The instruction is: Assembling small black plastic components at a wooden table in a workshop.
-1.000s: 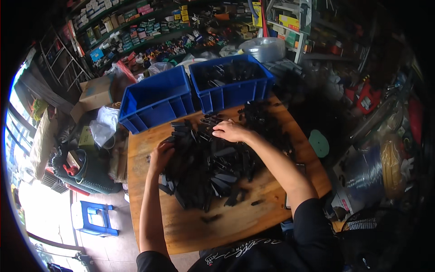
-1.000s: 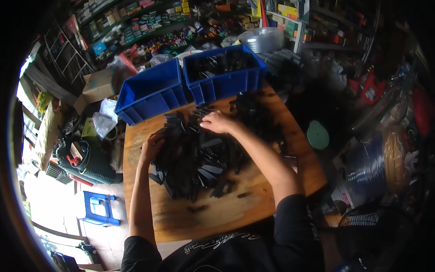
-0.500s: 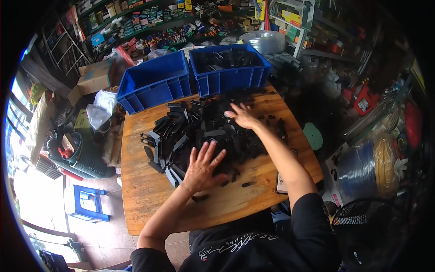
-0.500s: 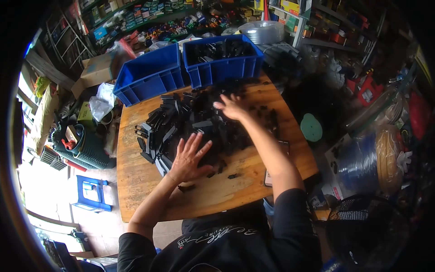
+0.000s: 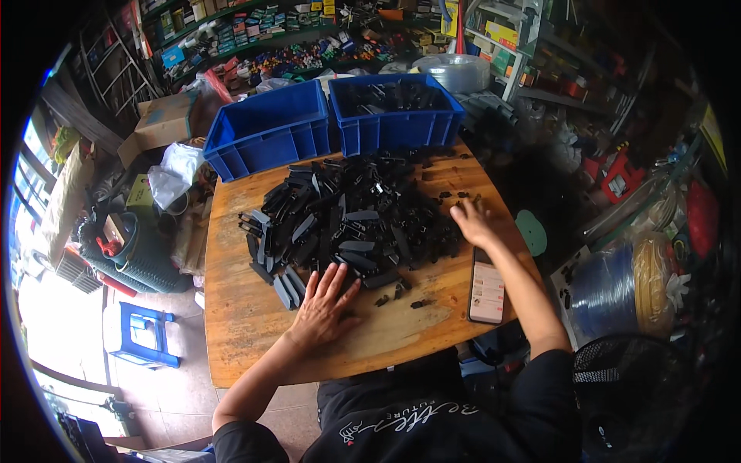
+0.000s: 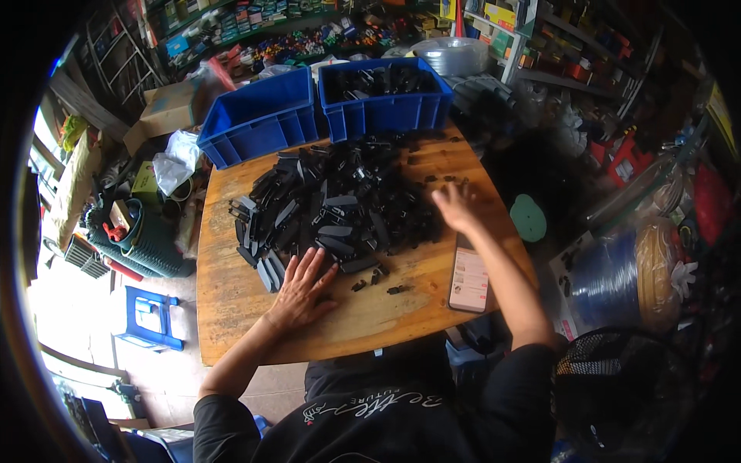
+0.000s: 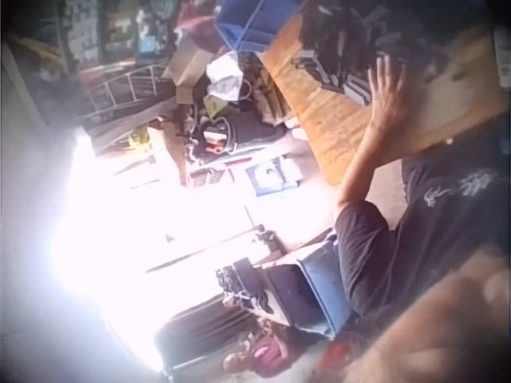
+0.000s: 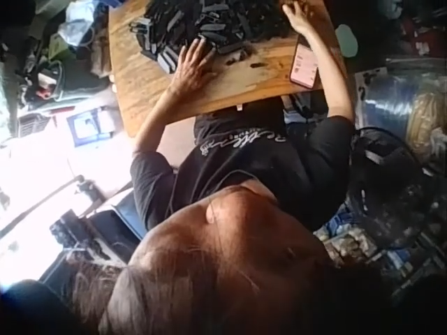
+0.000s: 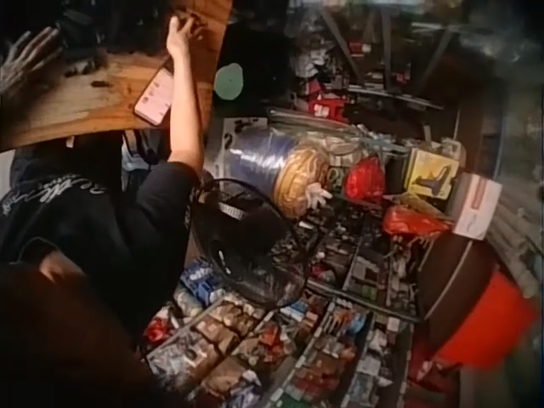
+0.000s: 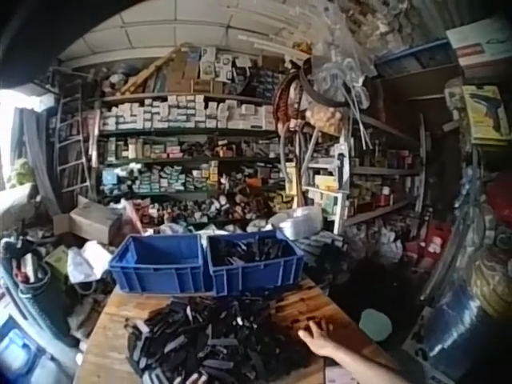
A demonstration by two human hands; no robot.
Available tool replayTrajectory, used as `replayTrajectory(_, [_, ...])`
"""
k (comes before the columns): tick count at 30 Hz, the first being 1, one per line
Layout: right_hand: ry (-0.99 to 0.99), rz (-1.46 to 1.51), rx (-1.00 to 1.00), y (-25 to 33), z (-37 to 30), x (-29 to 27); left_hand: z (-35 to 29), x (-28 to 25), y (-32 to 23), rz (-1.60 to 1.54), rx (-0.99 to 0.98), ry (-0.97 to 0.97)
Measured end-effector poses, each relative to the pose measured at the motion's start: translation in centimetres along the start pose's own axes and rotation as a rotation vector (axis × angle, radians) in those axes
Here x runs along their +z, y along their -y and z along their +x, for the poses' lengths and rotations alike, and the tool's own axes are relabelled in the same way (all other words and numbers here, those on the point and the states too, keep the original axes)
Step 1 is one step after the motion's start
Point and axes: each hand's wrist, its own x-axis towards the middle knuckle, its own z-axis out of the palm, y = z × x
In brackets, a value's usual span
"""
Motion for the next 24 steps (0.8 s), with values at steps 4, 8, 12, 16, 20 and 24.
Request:
replayTrajectory(4, [0.134, 0.291, -0.359, 4.9, -0.2, 2.3, 0.4, 0.7, 0.8, 0.006, -0.047, -0.05])
replayTrajectory(8, [-0.366, 0.225, -0.536, 6.5, 6.4, 0.3, -0.3, 0.2, 0.3, -0.026, -0.067, -0.05])
replayTrajectory(12, [-0.663, -0.014, -0.34, 2.6, 16.8, -1.4, 0.8, 0.7, 0.5, -0.046, -0.039, -0.034])
replayTrajectory(16, [-0.272, -0.122, -0.255, 6.4, 17.6, 1.2, 0.8, 0.5, 0.8, -0.025, -0.113, -0.036])
replayTrajectory(20, [-0.077, -0.056, -0.431, 8.3, 13.9, 2.6, 0.9, 0.5, 2.4, -0.114, -0.099, -0.249])
replayTrajectory(24, [-0.131, 0.033, -0.566, 6.8, 9.3, -0.9, 1.5, 0.0, 3.3, -0.243, -0.024, -0.303])
